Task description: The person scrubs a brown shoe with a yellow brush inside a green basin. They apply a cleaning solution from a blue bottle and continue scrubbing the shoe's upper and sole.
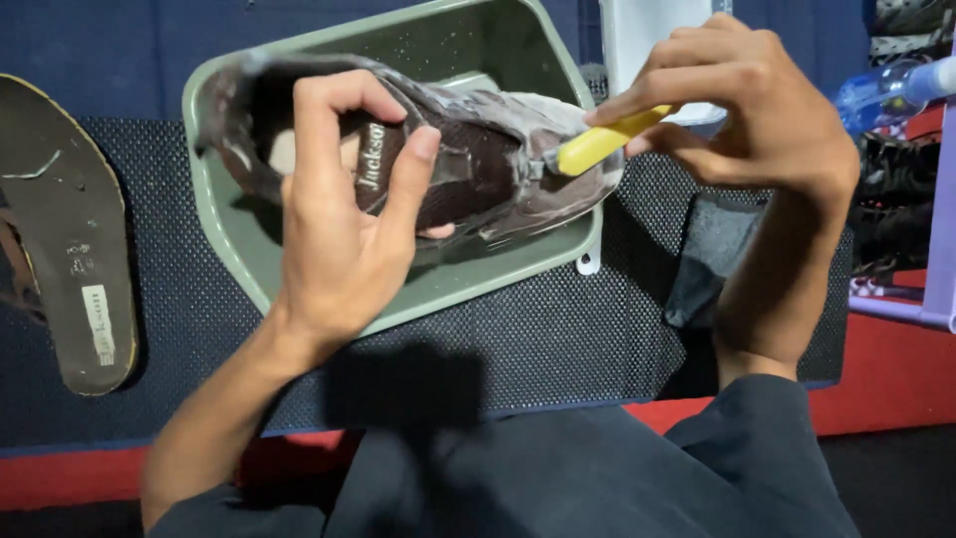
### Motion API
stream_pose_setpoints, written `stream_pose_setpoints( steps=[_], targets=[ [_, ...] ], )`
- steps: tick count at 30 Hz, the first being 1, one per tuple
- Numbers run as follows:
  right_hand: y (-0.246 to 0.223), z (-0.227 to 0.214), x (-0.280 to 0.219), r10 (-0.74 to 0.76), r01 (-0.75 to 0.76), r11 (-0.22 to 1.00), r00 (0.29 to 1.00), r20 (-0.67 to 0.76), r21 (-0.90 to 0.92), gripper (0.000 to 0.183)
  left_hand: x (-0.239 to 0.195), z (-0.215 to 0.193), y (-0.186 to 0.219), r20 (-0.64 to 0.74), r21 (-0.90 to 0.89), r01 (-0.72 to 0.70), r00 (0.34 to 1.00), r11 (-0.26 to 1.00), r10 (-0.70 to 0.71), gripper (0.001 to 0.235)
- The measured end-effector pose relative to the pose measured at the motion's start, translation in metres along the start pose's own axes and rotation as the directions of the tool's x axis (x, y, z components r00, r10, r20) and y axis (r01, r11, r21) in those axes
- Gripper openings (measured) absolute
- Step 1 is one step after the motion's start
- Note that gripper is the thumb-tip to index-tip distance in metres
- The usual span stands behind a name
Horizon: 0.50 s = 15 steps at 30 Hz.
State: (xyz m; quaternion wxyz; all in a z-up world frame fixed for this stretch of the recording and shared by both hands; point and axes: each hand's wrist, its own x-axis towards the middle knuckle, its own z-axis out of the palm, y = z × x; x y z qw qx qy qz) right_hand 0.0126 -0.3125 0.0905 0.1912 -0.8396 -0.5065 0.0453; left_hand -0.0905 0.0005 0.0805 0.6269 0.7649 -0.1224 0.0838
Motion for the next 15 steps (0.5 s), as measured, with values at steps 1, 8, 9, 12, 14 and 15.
stream_pose_setpoints(
  steps=[1,8,9,12,14,15],
  targets=[
    [0.0,-0.001,0.0,0.002,-0.002,1.0,1.0,0.002,0.003,0.022,-0.001,0.003,0.0,0.001,-0.001,0.003,1.0,1.0,-0.003,0.019],
    [0.006,-0.007,-0.003,-0.014,0.014,1.0,1.0,-0.015,0.004,0.029,-0.007,0.007,-0.01,0.107,-0.157,0.034,0.994,0.987,-0.017,0.014],
    [0.006,-0.007,-0.003,-0.016,0.016,1.0,1.0,-0.016,0.015,0.031,-0.009,0.002,-0.015,0.139,-0.06,-0.022,0.99,0.998,0.03,0.015],
    [0.001,-0.007,-0.001,-0.065,0.066,0.997,0.997,-0.033,0.042,0.032,-0.013,-0.021,-0.024,0.146,0.122,0.076,0.985,0.99,-0.094,0.021],
    [-0.013,-0.007,0.004,-0.028,0.032,0.996,0.998,-0.052,0.078,0.028,-0.013,-0.031,-0.04,0.184,0.061,0.091,0.978,0.994,-0.101,0.028],
    [-0.02,-0.006,0.006,0.013,-0.005,0.994,0.997,-0.074,0.11,0.026,-0.015,-0.037,-0.048,0.225,0.0,0.1,0.97,0.995,-0.097,0.036]
  ],
)
